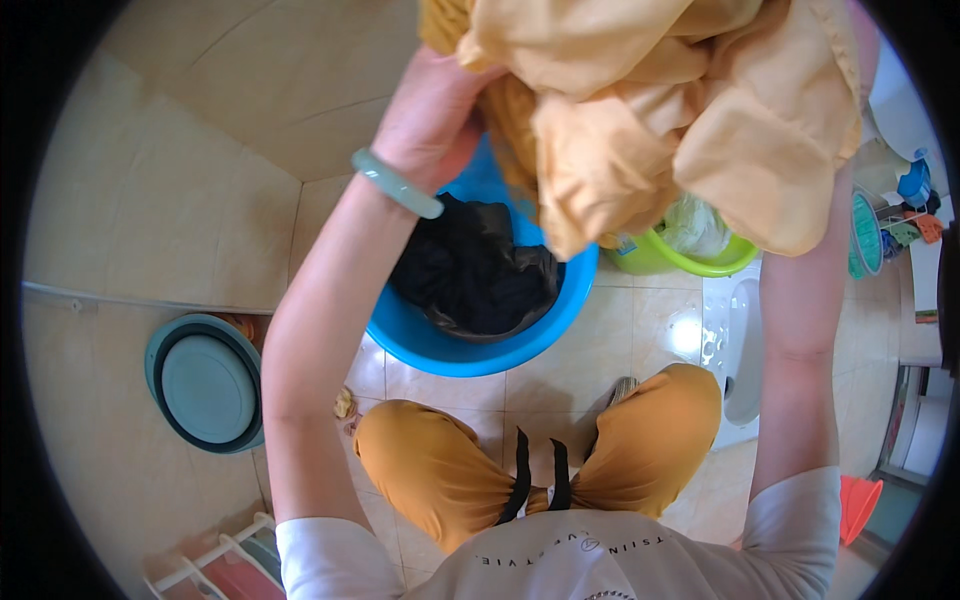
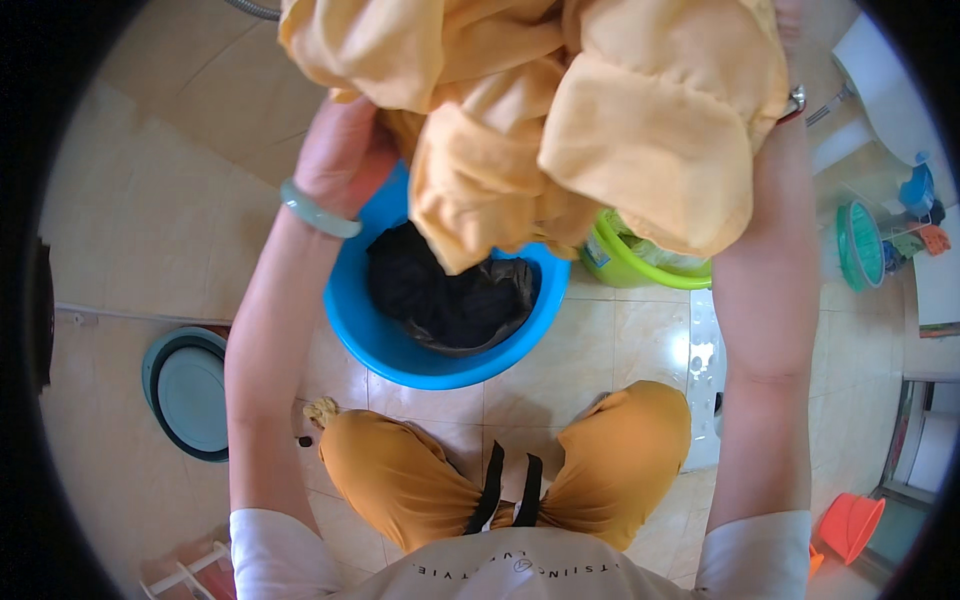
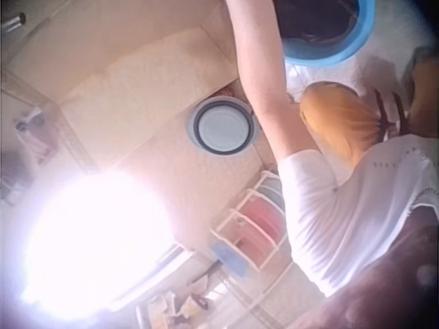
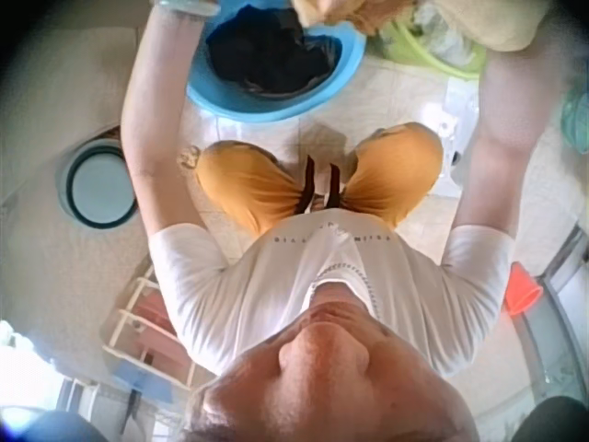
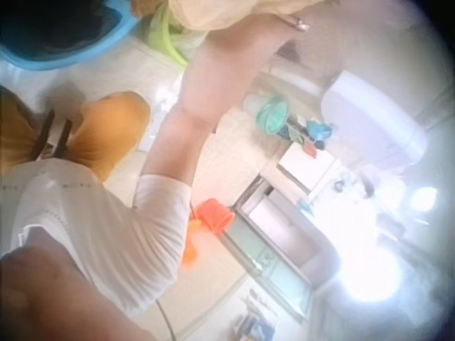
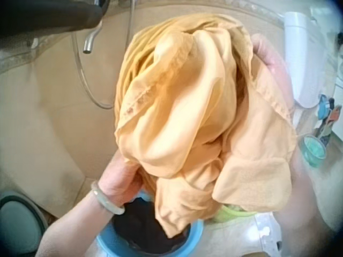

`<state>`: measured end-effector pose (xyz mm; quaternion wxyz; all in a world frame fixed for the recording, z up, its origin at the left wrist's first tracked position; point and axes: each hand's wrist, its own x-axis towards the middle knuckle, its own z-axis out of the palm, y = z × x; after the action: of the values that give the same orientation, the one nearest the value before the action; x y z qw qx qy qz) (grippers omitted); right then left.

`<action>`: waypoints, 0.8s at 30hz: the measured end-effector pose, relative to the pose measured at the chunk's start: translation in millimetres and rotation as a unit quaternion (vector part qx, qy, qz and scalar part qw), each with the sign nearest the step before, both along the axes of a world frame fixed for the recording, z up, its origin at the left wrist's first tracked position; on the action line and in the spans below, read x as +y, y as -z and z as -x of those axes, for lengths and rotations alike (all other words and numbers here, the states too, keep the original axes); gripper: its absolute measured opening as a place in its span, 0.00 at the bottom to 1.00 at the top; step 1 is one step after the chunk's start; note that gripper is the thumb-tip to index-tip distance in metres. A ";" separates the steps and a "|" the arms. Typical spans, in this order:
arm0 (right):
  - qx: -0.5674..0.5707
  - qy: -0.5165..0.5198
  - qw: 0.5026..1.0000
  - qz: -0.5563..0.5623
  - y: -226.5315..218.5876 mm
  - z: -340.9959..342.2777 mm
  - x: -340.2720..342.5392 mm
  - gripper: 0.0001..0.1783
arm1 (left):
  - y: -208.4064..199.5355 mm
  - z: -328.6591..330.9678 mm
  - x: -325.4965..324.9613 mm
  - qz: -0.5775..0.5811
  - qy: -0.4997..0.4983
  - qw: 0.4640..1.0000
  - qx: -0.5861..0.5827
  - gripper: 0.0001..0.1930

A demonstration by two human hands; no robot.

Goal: The person cleans a white floor basin using a toilet brush and water from a blue basin. They then transfer various clothes from a green bucket into the blue basin and rinse the green bucket under a tap.

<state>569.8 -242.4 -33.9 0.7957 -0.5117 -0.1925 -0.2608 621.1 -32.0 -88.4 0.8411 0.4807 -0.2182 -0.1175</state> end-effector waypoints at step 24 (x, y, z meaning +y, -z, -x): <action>0.291 -0.172 0.591 0.733 361.6 4.3 57.3 0.45 | 278.5 22.2 62.8 -0.841 0.237 0.467 -0.131 0.39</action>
<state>565.5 -185.2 -395.6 0.1956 -0.9282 -0.1611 0.2724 598.9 30.9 -366.8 -0.0678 0.8962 -0.2276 -0.3748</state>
